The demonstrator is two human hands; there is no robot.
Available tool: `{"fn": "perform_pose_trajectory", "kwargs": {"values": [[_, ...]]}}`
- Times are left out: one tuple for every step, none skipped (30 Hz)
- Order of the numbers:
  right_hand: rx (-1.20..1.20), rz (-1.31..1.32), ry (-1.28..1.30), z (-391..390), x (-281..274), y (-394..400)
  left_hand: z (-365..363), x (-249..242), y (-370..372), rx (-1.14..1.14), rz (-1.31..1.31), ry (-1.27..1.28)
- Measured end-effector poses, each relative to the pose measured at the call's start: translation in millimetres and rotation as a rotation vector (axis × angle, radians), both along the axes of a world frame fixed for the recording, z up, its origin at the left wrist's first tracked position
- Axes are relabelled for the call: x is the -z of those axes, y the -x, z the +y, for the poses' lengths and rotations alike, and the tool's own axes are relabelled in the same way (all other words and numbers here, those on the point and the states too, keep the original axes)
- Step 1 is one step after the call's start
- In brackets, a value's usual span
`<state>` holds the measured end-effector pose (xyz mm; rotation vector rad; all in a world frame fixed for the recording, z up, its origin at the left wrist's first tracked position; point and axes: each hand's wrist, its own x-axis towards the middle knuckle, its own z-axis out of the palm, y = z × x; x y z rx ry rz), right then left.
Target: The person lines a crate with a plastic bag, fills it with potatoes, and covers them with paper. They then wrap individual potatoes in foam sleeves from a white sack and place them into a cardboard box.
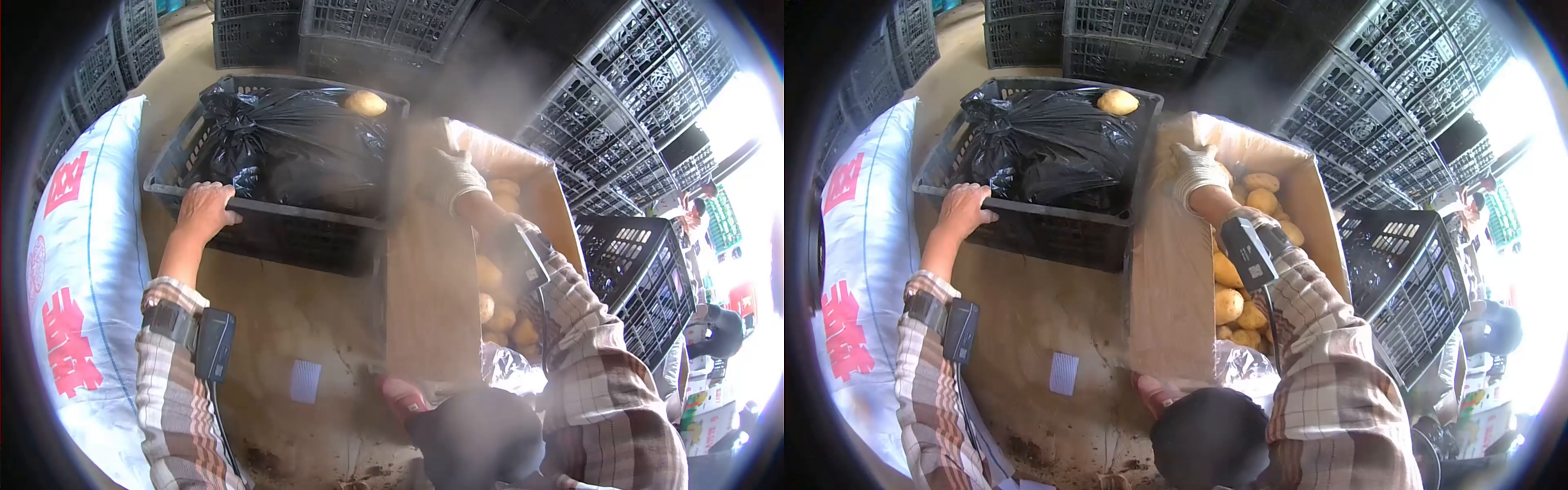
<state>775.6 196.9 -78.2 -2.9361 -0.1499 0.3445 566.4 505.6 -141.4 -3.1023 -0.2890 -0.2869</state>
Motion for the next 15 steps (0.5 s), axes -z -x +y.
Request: {"fn": "perform_pose_trajectory", "kwargs": {"values": [[-0.004,0.0,-0.004,-3,4,-4,3,-1,-2,-0.045,0.1,0.02],[-0.11,-0.049,0.12,1,-15,17,5,3,-2,-0.027,0.033,-0.016],[-0.217,-0.1,0.243,4,-26,29,3,5,-1,-0.032,0.034,-0.02],[-0.223,-0.1,0.235,4,-16,13,2,5,1,-0.033,0.017,0.002],[-0.022,-0.043,0.106,3,4,-15,0,3,4,-0.033,0.0,0.021],[0.178,0.02,-0.024,7,4,-17,-1,1,5,-0.049,0.034,0.03],[0.174,0.02,-0.035,2,3,-17,-1,3,7,-0.054,0.033,0.02],[-0.077,-0.027,0.065,-2,-18,6,-2,6,8,-0.045,0.019,0.023],[-0.325,-0.075,0.167,-5,-30,19,-6,4,11,-0.034,0.006,0.026],[-0.324,-0.075,0.16,-5,-32,18,-12,4,15,-0.063,0.038,0.024],[-0.284,-0.076,0.151,-3,-31,15,-19,3,20,-0.081,0.066,0.024],[-0.247,-0.073,0.142,0,-28,13,-28,4,28,-0.084,0.037,0.0],[-0.258,-0.068,0.136,3,-18,8,-37,7,37,-0.09,0.008,-0.025],[-0.146,-0.09,0.171,5,-5,0,-44,14,46,-0.103,-0.004,-0.02],[-0.034,-0.115,0.204,14,-13,9,-54,13,55,-0.118,-0.02,-0.019]]}}
